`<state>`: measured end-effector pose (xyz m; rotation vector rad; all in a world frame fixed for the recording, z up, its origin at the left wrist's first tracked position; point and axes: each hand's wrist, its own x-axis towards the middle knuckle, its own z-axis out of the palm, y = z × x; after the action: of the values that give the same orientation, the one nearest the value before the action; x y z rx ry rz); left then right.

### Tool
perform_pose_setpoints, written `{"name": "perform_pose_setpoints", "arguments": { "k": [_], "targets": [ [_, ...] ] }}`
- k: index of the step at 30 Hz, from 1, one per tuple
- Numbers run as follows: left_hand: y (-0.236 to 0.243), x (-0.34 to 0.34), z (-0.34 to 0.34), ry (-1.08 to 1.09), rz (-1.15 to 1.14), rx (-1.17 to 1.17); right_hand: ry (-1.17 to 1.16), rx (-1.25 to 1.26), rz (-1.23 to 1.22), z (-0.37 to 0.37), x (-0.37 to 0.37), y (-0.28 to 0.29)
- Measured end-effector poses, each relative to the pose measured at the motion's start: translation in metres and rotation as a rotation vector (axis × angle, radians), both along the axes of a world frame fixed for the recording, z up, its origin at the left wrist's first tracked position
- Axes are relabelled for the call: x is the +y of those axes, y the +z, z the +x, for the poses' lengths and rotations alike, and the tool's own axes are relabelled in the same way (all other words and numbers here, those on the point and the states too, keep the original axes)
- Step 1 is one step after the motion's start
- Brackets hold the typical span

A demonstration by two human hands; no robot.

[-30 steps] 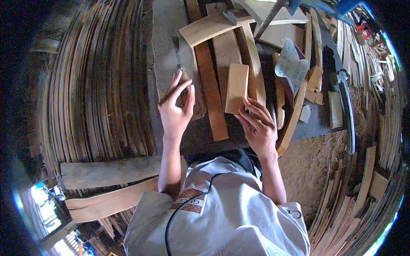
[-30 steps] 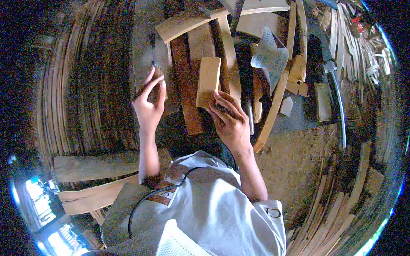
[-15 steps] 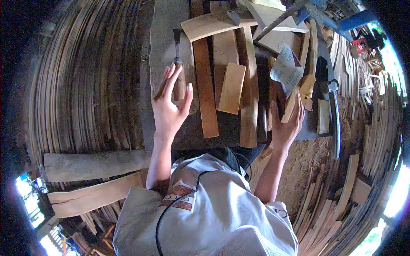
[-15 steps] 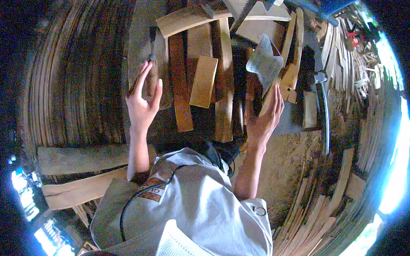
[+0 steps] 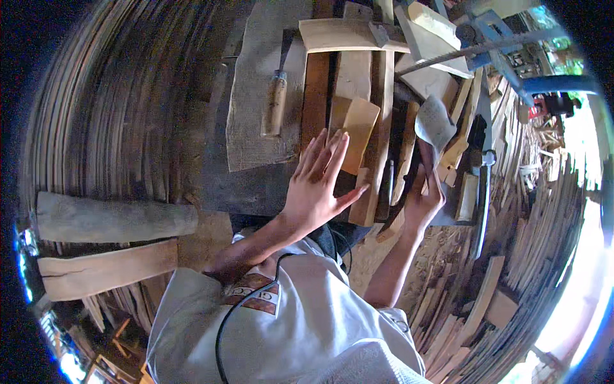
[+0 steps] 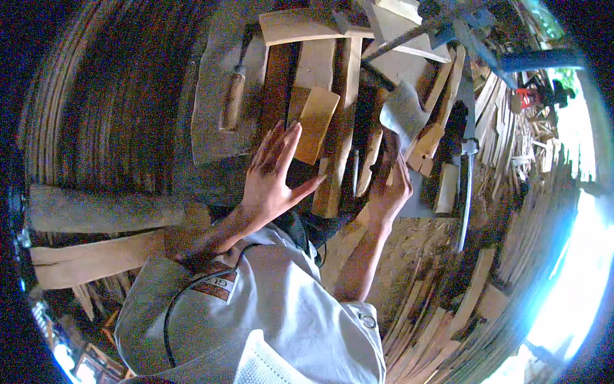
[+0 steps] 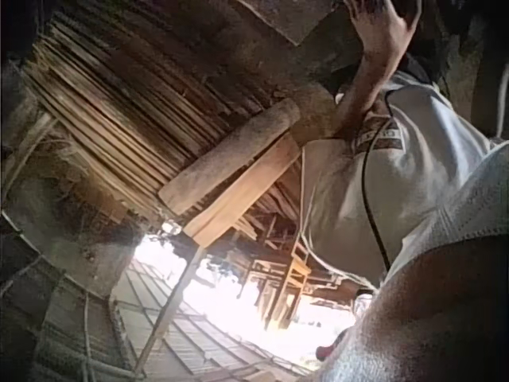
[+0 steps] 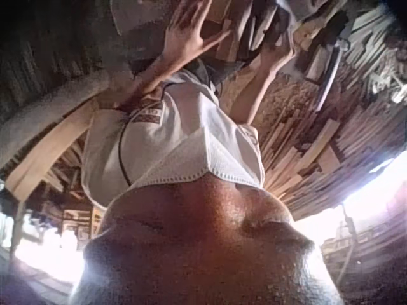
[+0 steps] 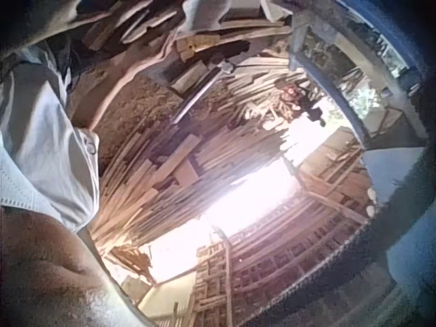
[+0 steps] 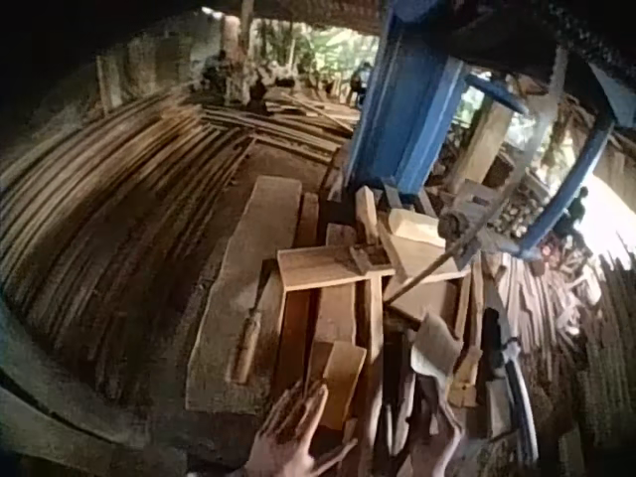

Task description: Sanding and chiseling a small piece of wood in a workshop environment.

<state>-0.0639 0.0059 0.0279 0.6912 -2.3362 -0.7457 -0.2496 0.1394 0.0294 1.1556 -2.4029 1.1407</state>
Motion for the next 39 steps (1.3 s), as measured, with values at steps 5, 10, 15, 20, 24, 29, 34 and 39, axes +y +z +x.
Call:
{"name": "perform_pose_setpoints", "arguments": {
  "k": [5, 10, 15, 20, 24, 29, 34, 39],
  "targets": [
    [-0.009, -0.004, -0.007, 0.108, -0.035, 0.042, 0.000, 0.023, -0.044, 0.025, 0.009, 0.009],
    [-0.007, -0.015, 0.001, 0.053, 0.054, -0.004, 0.344, 0.103, -0.125, 0.033, -0.006, 0.018],
    [-0.015, -0.014, 0.003, 0.079, 0.067, -0.035, 0.574, 0.120, -0.008, 0.038, -0.036, 0.024],
    [-0.014, -0.013, 0.003, 0.077, 0.205, 0.018, 0.780, 0.059, 0.202, 0.037, -0.053, 0.018],
    [-0.004, -0.012, 0.001, 0.117, 0.257, -0.005, 0.803, 0.023, 0.314, 0.023, -0.056, 0.019],
    [-0.008, -0.013, 0.002, 0.121, 0.187, 0.021, 0.674, 0.026, 0.281, -0.003, -0.072, 0.017],
    [-0.008, -0.012, 0.000, 0.156, 0.268, 0.022, 0.868, -0.010, 0.324, 0.017, -0.063, 0.020],
    [-0.001, -0.015, 0.000, 0.108, 0.230, 0.065, 0.678, -0.029, 0.259, -0.006, -0.077, 0.026]
  ]
}}
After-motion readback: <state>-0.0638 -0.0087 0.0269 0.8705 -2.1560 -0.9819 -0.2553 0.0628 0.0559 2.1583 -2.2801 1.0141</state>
